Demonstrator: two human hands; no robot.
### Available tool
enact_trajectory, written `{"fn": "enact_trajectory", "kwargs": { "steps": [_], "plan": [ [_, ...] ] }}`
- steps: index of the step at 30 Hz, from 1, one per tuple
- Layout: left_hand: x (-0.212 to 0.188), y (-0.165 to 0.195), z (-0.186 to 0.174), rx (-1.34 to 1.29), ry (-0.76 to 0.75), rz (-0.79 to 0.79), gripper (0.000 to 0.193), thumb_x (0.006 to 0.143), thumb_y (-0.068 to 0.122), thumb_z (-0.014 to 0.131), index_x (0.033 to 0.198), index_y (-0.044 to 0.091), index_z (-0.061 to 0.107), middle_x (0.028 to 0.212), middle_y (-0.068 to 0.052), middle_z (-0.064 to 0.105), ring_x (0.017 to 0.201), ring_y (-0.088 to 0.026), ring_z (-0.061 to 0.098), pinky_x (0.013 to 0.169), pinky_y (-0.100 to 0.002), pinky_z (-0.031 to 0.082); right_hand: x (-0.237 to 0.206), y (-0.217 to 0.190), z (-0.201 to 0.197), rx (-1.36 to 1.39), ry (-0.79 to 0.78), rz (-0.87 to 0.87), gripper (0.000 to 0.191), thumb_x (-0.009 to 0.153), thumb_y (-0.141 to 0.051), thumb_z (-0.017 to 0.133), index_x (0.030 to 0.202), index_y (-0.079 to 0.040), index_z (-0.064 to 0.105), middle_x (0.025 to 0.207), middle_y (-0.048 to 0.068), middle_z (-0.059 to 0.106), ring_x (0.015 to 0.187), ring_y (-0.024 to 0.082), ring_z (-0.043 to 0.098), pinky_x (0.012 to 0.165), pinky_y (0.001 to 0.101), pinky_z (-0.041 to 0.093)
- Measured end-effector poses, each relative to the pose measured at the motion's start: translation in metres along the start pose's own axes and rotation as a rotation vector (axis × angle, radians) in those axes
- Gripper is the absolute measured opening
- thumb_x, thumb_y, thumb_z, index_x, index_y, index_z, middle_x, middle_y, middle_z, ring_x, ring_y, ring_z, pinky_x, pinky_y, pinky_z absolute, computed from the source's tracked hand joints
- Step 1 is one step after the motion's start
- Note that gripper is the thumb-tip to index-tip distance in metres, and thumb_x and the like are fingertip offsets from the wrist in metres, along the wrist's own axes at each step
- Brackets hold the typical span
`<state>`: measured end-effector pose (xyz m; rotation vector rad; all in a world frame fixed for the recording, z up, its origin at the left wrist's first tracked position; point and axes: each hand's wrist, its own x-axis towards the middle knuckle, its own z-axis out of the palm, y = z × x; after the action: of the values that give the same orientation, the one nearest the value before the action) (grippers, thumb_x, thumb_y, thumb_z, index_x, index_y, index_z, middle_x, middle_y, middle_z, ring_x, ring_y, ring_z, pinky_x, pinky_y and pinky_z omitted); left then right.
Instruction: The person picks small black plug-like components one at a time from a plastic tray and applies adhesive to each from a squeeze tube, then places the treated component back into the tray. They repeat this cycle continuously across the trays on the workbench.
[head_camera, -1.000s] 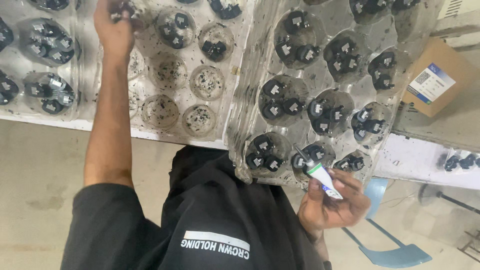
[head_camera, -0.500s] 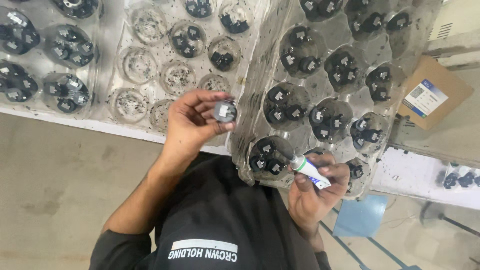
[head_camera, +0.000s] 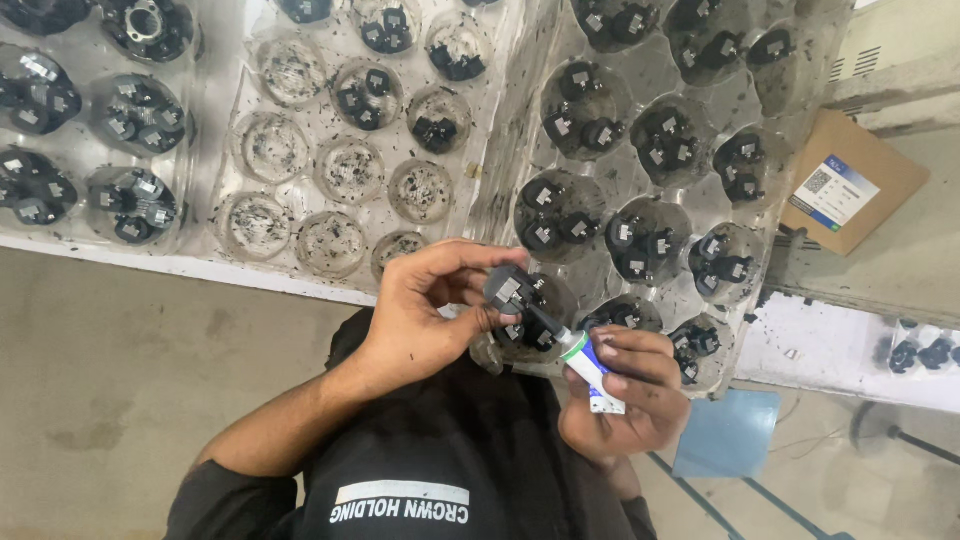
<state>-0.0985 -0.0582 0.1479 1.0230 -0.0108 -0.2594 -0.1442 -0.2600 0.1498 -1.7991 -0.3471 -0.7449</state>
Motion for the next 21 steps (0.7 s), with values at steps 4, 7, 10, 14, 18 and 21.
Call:
{"fn": "enact_trajectory", "kwargs": {
  "steps": [4,7,10,14,18,21],
  "plan": [
    [0.0,0.001,0.0,0.05,-0.019,-0.013,0.053,0.084,-0.026,0.057,0.131,-0.005,0.069,0.115,-0.009,0.061,0.095,-0.009,0.066,0.093,-0.03,0.066,0.005,0.0,0.001,-0.093,-0.051,-0.097,0.04,0.086,-0.002,0.085,0.105,-0.01,0.051,0.101,0.013,0.064,0.095,0.03,0.068,0.079,0.0433,0.067],
    [0.002,-0.001,-0.001,0.051,-0.031,-0.028,0.051,0.083,-0.025,0.055,0.127,-0.004,0.066,0.127,-0.009,0.065,0.096,-0.009,0.07,0.091,-0.029,0.066,0.011,0.008,0.0,-0.074,-0.094,-0.196,0.024,0.088,-0.009,0.071,0.104,-0.006,0.053,0.096,0.014,0.065,0.086,0.028,0.068,0.073,0.046,0.068],
    [0.006,-0.003,-0.003,-0.023,-0.056,-0.071,0.046,0.084,-0.023,0.057,0.125,-0.003,0.064,0.13,-0.006,0.07,0.098,-0.009,0.074,0.091,-0.027,0.065,0.012,0.009,-0.002,-0.022,-0.123,-0.144,0.027,0.091,-0.009,0.074,0.106,-0.005,0.052,0.099,0.015,0.064,0.086,0.028,0.07,0.072,0.0422,0.069],
    [0.009,-0.008,-0.005,-0.016,-0.105,-0.115,0.049,0.085,-0.021,0.071,0.131,-0.005,0.067,0.108,-0.005,0.074,0.092,-0.007,0.069,0.087,-0.025,0.06,0.009,0.008,-0.003,-0.053,-0.089,-0.096,0.025,0.088,-0.003,0.075,0.103,-0.006,0.054,0.096,0.013,0.065,0.085,0.027,0.069,0.067,0.0392,0.067],
    [0.01,-0.01,-0.006,-0.045,-0.112,-0.133,0.049,0.086,-0.019,0.07,0.132,-0.004,0.066,0.104,-0.004,0.074,0.093,-0.007,0.071,0.088,-0.024,0.06,0.008,0.007,-0.004,-0.042,-0.082,-0.063,0.027,0.085,0.005,0.075,0.101,-0.006,0.055,0.096,0.013,0.065,0.085,0.026,0.068,0.069,0.0402,0.067],
    [0.011,-0.01,-0.006,-0.05,-0.119,-0.146,0.049,0.086,-0.019,0.069,0.133,-0.004,0.066,0.103,-0.004,0.074,0.093,-0.008,0.072,0.088,-0.024,0.061,0.007,0.006,-0.005,-0.023,-0.076,-0.024,0.031,0.082,0.01,0.074,0.101,-0.005,0.056,0.096,0.014,0.065,0.085,0.025,0.068,0.068,0.0387,0.068]
  ]
}}
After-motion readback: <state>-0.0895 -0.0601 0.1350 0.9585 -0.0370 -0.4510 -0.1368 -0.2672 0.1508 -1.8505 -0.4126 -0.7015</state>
